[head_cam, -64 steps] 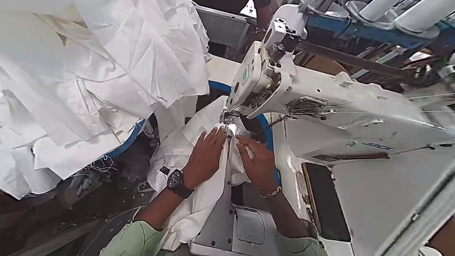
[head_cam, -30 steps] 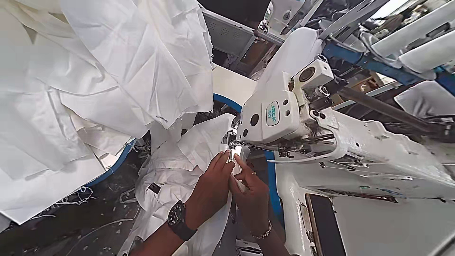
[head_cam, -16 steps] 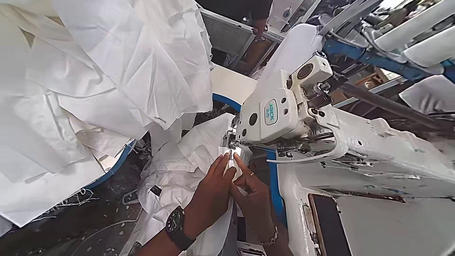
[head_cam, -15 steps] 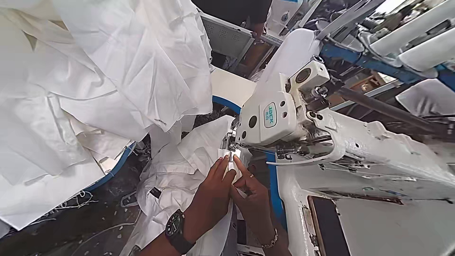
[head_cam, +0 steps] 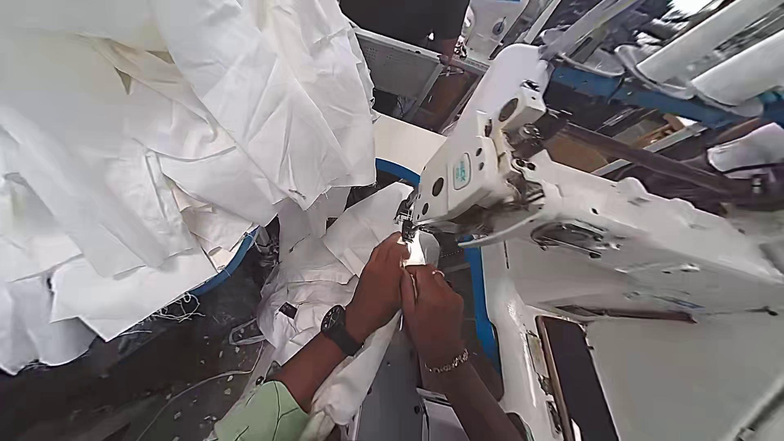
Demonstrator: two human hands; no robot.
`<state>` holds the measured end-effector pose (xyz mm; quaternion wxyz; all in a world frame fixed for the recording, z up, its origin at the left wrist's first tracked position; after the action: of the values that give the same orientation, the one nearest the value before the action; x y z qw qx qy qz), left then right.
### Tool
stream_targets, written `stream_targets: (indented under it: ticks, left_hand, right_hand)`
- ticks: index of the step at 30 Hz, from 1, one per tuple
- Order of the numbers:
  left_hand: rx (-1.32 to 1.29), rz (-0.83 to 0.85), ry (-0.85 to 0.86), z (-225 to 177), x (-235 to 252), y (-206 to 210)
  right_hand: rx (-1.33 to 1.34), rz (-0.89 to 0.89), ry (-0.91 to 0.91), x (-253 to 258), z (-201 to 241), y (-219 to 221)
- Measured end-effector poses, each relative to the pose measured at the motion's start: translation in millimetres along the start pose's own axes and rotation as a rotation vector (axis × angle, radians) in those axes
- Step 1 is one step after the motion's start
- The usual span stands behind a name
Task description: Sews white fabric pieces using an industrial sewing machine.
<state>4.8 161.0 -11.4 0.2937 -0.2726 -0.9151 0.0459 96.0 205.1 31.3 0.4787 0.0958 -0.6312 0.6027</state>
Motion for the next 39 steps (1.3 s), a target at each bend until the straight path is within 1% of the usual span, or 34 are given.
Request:
stream_targets:
  ticks: [1, 2, 3, 5, 6, 7, 8, 9, 10, 11, 12, 13, 14, 15, 16, 17, 19, 20, 22, 24, 26, 29, 32, 34, 35, 36, 37, 38, 39]
  left_hand:
    - [0.043, 0.006, -0.005, -5, -1, -4]
    - [0.089, 0.049, -0.061, -15, -3, -14]
    - [0.107, 0.169, -0.172, -28, -5, -30]
    - [0.072, 0.468, -0.408, -49, -14, -59]
    - [0.045, 0.556, -0.463, -55, -22, -67]
    - [0.004, 0.585, -0.459, -56, -29, -72]
    - [-0.041, 0.563, -0.426, -54, -35, -75]
    - [-0.086, 0.527, -0.393, -50, -38, -75]
    - [-0.123, 0.499, -0.365, -45, -40, -74]
    - [-0.139, 0.483, -0.336, -41, -41, -72]
    - [-0.135, 0.47, -0.306, -38, -42, -70]
    - [-0.126, 0.453, -0.28, -36, -44, -67]
    - [-0.123, 0.448, -0.277, -33, -45, -66]
    - [-0.13, 0.459, -0.287, -30, -41, -68]
    - [-0.148, 0.477, -0.299, -26, -34, -71]
    - [-0.162, 0.505, -0.315, -26, -30, -74]
    - [-0.167, 0.596, -0.338, -33, -34, -79]
    - [-0.173, 0.616, -0.331, -35, -35, -81]
    - [-0.198, 0.634, -0.313, -34, -37, -85]
    - [-0.237, 0.646, -0.31, -29, -39, -84]
    - [-0.243, 0.663, -0.308, -30, -41, -83]
    - [-0.152, 0.638, -0.246, -30, -30, -82]
    - [-0.108, 0.56, -0.198, -23, -25, -73]
    - [-0.054, 0.558, -0.23, -34, -31, -74]
    - [-0.029, 0.554, -0.257, -44, -41, -84]
    - [-0.024, 0.515, -0.264, -50, -57, -97]
    - [-0.032, 0.471, -0.265, -52, -75, -110]
    - [-0.039, 0.468, -0.302, -46, -90, -124]
    - [-0.022, 0.485, -0.348, -35, -99, -137]
  right_hand:
    - [-0.001, 0.032, 0.033, -6, -2, -12]
    - [0.022, 0.081, 0.089, -16, -5, -30]
    - [0.059, 0.1, 0.155, -30, -10, -46]
    - [0.144, 0.081, 0.299, -64, -24, -72]
    - [0.192, 0.082, 0.338, -73, -32, -83]
    - [0.206, 0.07, 0.3, -74, -38, -91]
    - [0.165, 0.054, 0.181, -65, -41, -97]
    - [0.101, 0.058, 0.022, -50, -38, -101]
    - [0.048, 0.099, -0.115, -36, -29, -103]
    - [0.011, 0.165, -0.211, -29, -11, -103]
    - [-0.025, 0.232, -0.254, -30, 12, -99]
    - [-0.054, 0.294, -0.236, -39, 35, -93]
    - [-0.066, 0.359, -0.161, -50, 51, -88]
    - [-0.059, 0.405, -0.053, -55, 57, -85]
    - [-0.061, 0.414, 0.016, -49, 55, -85]
    - [-0.082, 0.404, 0.031, -39, 51, -88]
    - [-0.159, 0.347, -0.046, -25, 51, -99]
    - [-0.18, 0.343, -0.084, -21, 55, -97]
    - [-0.202, 0.361, -0.094, -26, 63, -83]
    - [-0.208, 0.362, -0.078, -29, 60, -75]
    - [-0.26, 0.291, -0.134, -28, 54, -70]
    - [-0.321, 0.226, -0.22, -16, 52, -54]
    - [-0.266, 0.191, -0.168, -15, 43, -36]
    - [-0.176, 0.157, -0.104, -26, 25, -38]
    - [-0.13, 0.221, -0.034, -31, 16, -48]
    - [-0.093, 0.352, 0.067, -34, 7, -59]
    - [-0.071, 0.548, 0.175, -34, -4, -68]
    - [-0.061, 0.799, 0.254, -32, -19, -69]
    - [-0.047, 1.09, 0.288, -31, -33, -58]
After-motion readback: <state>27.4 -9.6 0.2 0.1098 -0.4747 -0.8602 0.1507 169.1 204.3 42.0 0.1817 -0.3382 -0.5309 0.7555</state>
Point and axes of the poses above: each hand's wrist, its own x-axis towards the middle knuckle, its own y-axis out of the palm, z = x × y, the point moved 1 cm from there along x, towards the middle knuckle, and after that the axes turned 13 degrees about -z, right-handed, at the moved point
